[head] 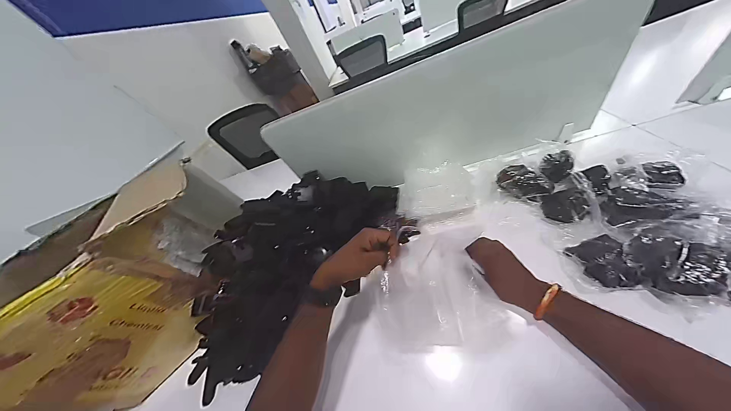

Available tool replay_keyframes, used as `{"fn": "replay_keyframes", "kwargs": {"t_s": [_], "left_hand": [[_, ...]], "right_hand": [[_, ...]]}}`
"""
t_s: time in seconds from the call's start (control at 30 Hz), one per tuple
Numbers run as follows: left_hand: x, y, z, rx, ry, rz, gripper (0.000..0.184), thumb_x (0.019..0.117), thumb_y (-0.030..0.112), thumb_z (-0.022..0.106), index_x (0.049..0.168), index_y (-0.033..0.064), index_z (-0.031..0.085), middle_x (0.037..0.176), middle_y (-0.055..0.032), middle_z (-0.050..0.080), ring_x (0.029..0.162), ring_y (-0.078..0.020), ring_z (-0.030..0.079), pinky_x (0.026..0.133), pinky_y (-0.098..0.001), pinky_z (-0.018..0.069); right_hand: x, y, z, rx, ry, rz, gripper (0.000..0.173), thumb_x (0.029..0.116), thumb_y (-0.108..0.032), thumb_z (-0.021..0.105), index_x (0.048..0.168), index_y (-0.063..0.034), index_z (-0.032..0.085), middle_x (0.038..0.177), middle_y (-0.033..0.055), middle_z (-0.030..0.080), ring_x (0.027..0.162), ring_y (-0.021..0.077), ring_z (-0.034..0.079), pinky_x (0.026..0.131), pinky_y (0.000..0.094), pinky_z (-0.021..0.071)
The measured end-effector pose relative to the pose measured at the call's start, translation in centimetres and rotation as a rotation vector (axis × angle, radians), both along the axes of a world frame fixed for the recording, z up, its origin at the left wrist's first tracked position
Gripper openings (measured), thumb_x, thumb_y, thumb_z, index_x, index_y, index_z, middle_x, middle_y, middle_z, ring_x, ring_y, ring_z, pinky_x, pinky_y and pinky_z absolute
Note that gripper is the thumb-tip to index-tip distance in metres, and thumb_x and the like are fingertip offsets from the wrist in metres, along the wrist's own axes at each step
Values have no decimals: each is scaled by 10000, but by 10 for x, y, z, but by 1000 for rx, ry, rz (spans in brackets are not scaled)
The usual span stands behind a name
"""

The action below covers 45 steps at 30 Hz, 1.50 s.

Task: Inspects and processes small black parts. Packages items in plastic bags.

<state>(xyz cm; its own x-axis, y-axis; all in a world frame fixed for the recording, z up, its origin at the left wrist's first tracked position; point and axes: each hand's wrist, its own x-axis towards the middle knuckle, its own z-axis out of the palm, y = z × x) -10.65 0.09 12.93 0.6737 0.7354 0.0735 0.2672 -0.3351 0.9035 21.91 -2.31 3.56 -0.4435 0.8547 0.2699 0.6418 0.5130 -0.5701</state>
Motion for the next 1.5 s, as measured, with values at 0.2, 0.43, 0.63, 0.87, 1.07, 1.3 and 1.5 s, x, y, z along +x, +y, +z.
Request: {"fn": "replay_keyframes", "kwargs": {"t_s": [0.2,0.43,0.63,0.87,1.07,1.3,1.5], "left_hand": [[-83,-35,-39,241,646,295,183,975,111,541,909,40,697,865,-89,660,835,-217,632,790,-459,521],[-37,-79,-52,717,536,552,213,958,124,590,1100,45,727,1206,-155,687,1137,-324,658,952,-512,547],[-8,-100,-107,507,433,423,440,1030,336,522,1343,40,610,1173,-159,671,1074,-301,671,915,-437,566],[-11,-105,-112,442,458,364,691,909,481,641,1451,70,526,1297,-136,625,1194,-318,586,969,-488,505],[-11,-108,-114,711,500,341,416,894,188,645,1289,62,650,1148,-115,703,1096,-302,657,1003,-518,474],[-18,-100,-98,418,-49,572,246,1046,140,514,1074,-9,707,779,-44,713,686,-117,690,686,-305,596],[-16,-95,-79,-164,-650,525,183,1084,82,422,1082,-20,574,662,-16,670,562,-138,686,578,-313,624]], "right_hand": [[-6,11,-29,110,-23,-94,381,993,-331,556,1267,-79,638,1139,112,687,996,230,666,905,423,552],[-36,-13,-2,-26,-82,-32,588,928,-345,712,1421,-89,521,1308,146,609,1001,236,665,878,413,571],[-93,-39,1,-185,-3,188,681,882,-461,759,1389,-86,503,1202,60,640,1050,149,621,885,323,527],[-107,-41,-3,-368,74,321,599,882,-184,760,1372,-70,436,1152,60,642,912,113,650,808,286,563],[-107,-46,7,-514,644,206,324,962,-62,631,1236,-65,459,757,-23,616,589,63,571,534,220,481],[-80,-41,9,136,470,179,387,987,-266,633,1280,-24,562,1276,93,641,1192,162,608,971,360,533],[-85,-49,9,133,418,25,879,896,-431,736,1515,40,327,1532,233,421,1387,257,485,1076,383,495]]}}
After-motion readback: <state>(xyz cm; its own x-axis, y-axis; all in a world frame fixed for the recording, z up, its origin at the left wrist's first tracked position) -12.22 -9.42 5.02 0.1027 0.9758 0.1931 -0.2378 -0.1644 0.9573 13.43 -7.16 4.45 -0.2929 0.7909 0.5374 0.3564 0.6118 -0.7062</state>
